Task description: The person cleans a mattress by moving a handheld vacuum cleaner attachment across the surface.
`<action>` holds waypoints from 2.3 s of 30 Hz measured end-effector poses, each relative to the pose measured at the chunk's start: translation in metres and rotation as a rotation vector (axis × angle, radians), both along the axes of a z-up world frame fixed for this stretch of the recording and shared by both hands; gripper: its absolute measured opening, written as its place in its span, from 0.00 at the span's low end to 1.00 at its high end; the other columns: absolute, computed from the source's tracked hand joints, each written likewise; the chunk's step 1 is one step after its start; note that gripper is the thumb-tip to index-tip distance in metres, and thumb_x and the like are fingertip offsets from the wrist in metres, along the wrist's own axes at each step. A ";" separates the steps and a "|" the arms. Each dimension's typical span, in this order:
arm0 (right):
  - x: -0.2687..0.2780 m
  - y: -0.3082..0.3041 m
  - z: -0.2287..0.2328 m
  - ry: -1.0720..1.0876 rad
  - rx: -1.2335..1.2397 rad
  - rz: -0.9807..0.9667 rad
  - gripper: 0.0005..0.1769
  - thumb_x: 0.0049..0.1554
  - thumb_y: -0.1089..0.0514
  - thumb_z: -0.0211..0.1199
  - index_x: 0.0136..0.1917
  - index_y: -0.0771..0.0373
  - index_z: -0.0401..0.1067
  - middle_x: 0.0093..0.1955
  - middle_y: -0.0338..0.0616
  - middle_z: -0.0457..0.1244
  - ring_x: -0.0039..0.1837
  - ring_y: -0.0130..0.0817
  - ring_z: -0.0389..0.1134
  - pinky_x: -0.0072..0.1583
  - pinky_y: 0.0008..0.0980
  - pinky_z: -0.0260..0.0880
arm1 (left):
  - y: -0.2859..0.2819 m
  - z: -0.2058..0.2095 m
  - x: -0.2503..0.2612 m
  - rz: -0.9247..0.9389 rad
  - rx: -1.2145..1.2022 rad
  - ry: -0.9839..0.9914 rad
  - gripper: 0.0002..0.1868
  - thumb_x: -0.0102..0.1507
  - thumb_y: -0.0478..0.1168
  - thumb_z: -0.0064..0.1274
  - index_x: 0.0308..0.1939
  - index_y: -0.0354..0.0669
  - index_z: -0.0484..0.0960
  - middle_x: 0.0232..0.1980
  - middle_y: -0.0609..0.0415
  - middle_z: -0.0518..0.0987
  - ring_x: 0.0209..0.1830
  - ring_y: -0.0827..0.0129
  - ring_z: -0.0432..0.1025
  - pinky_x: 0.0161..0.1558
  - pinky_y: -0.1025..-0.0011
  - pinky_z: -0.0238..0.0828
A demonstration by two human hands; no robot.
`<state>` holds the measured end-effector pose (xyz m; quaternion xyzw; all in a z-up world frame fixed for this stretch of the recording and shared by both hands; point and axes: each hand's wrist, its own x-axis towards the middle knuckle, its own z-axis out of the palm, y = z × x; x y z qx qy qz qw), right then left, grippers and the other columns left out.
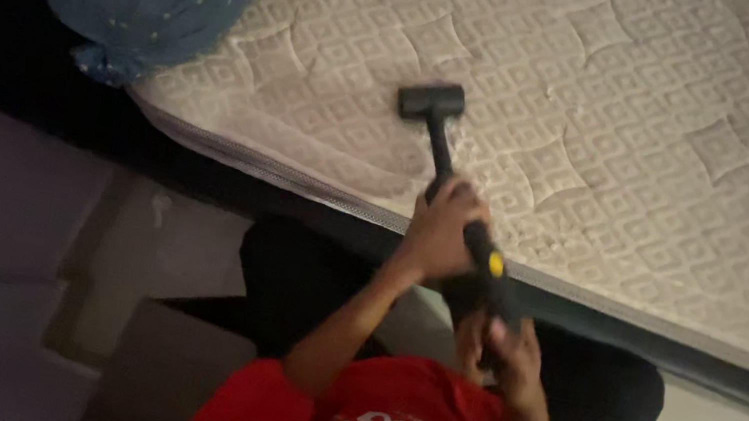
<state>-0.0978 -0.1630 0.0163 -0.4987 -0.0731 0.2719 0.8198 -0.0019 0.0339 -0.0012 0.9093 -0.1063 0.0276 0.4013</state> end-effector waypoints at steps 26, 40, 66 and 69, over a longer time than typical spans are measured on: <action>-0.109 -0.023 -0.004 0.169 -0.171 -0.003 0.24 0.56 0.44 0.64 0.47 0.71 0.72 0.28 0.43 0.63 0.29 0.31 0.64 0.32 0.30 0.61 | 0.010 0.033 -0.092 0.020 -0.077 0.135 0.21 0.48 0.53 0.69 0.38 0.52 0.79 0.54 0.57 0.77 0.80 0.48 0.51 0.65 0.22 0.37; 0.026 0.052 -0.018 -0.022 -0.133 0.176 0.28 0.66 0.41 0.52 0.32 0.60 0.67 0.24 0.41 0.61 0.25 0.26 0.59 0.30 0.27 0.54 | 0.069 -0.009 -0.009 0.154 -0.018 -0.108 0.16 0.52 0.45 0.67 0.42 0.55 0.82 0.59 0.59 0.77 0.78 0.51 0.56 0.70 0.44 0.54; -0.070 0.008 0.007 0.465 -0.218 0.203 0.22 0.55 0.50 0.67 0.54 0.69 0.68 0.31 0.40 0.60 0.28 0.29 0.60 0.29 0.30 0.60 | 0.051 0.035 -0.105 0.200 -0.116 -0.007 0.21 0.48 0.53 0.72 0.37 0.53 0.81 0.53 0.57 0.78 0.76 0.45 0.57 0.66 0.32 0.51; -0.096 -0.009 0.024 0.874 -0.523 0.003 0.37 0.43 0.57 0.64 0.66 0.62 0.60 0.39 0.46 0.65 0.34 0.36 0.68 0.36 0.37 0.69 | 0.033 0.041 -0.125 0.209 -0.121 0.011 0.21 0.49 0.51 0.72 0.40 0.52 0.81 0.53 0.56 0.77 0.78 0.43 0.56 0.68 0.32 0.46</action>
